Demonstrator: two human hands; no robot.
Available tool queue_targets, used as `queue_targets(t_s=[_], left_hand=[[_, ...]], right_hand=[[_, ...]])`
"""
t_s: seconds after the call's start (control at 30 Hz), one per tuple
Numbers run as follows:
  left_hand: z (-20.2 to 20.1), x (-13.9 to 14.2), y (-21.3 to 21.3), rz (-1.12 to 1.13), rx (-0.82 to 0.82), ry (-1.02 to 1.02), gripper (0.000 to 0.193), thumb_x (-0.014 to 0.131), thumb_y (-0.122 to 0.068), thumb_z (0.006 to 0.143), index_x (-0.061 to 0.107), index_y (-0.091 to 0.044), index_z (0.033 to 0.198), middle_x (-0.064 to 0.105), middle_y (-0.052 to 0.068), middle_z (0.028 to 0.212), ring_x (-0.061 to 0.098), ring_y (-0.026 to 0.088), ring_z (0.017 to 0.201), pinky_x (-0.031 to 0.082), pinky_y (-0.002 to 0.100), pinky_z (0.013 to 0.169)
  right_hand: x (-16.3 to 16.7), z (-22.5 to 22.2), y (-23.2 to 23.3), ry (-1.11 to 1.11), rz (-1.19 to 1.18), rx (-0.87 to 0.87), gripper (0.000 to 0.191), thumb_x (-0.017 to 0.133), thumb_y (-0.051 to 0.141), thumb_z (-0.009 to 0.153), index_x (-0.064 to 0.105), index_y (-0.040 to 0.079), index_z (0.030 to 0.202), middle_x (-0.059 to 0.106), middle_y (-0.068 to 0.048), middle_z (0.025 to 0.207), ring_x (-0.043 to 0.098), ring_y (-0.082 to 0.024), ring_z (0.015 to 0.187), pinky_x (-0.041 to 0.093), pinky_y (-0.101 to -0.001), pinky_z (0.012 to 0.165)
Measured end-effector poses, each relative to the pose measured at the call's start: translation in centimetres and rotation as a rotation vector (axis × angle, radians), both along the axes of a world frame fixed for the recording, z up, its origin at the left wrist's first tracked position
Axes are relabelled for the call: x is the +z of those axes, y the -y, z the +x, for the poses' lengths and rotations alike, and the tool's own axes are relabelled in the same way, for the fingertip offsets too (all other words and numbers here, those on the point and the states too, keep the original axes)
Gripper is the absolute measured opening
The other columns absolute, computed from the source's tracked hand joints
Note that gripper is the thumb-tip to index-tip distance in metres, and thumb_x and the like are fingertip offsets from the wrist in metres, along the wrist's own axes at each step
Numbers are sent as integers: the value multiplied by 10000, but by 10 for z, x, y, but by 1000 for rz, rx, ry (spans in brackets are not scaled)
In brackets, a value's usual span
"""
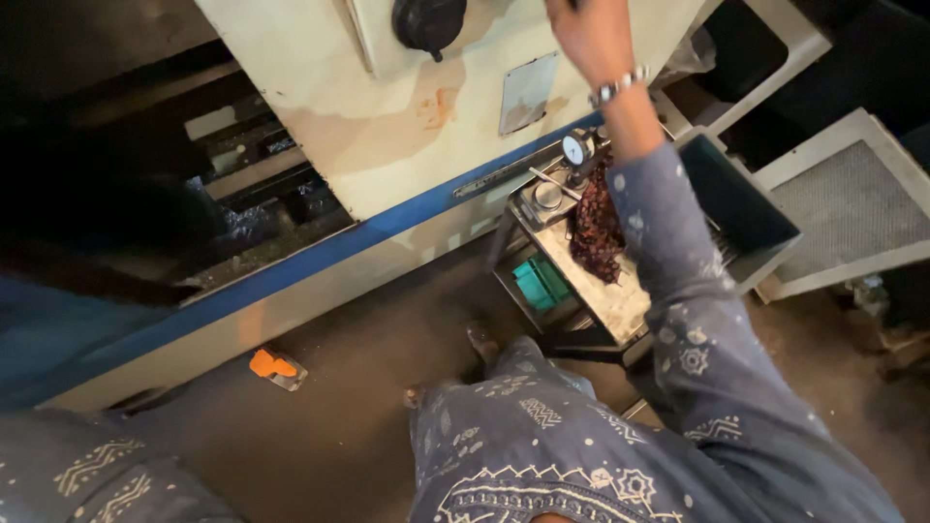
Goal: The person operates a metal processing machine by inserting metal rods into a slot, closing the door, and pressing a button to start the cycle. They repeat this process multiple times, handling the rods and machine controls throughout.
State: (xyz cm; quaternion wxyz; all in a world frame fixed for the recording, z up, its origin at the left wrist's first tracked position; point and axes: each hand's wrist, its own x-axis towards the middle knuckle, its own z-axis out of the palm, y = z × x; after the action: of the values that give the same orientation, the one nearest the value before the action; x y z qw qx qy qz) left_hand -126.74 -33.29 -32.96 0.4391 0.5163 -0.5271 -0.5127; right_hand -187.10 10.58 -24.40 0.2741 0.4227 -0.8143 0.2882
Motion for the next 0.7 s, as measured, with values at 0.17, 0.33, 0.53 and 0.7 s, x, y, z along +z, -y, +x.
queue_targets(t_s=[0.17, 0.33, 0.53, 0.7], left_hand=[[-13, 4, -20, -1, 11, 49, 240, 749, -43, 1028, 602, 13, 1209, 658, 99, 1063, 650, 177, 819, 545, 337, 763], [-14, -35, -24, -2, 0, 117, 229, 740, -45, 1030, 605, 12, 1206, 659, 104, 1065, 650, 181, 824, 544, 342, 767], [-8, -71, -20, 34, -40, 196, 217, 729, -46, 1032, 608, 11, 1202, 660, 110, 1067, 650, 186, 830, 542, 348, 772], [-23, -83, -24, 53, -89, 237, 206, 720, -47, 1034, 611, 11, 1199, 661, 115, 1069, 650, 190, 835, 541, 353, 776]], right_hand=[[-99, 88, -57, 673, 24, 105, 148, 672, 110, 985, 633, -32, 991, 640, -163, 742, 583, -253, 662, 456, -408, 615], [-252, 184, -135, 930, 602, 84, 321, 677, 323, 896, 720, 120, 1140, 728, -225, 960, 683, -429, 900, 536, -503, 788], [-344, 190, -181, 982, 890, -150, 387, 730, 370, 765, 749, 64, 1001, 720, -257, 979, 697, -422, 910, 564, -498, 804], [-319, 162, -145, 959, 109, -102, 176, 702, 128, 1020, 618, -18, 969, 637, -196, 830, 595, -300, 739, 498, -382, 719]])
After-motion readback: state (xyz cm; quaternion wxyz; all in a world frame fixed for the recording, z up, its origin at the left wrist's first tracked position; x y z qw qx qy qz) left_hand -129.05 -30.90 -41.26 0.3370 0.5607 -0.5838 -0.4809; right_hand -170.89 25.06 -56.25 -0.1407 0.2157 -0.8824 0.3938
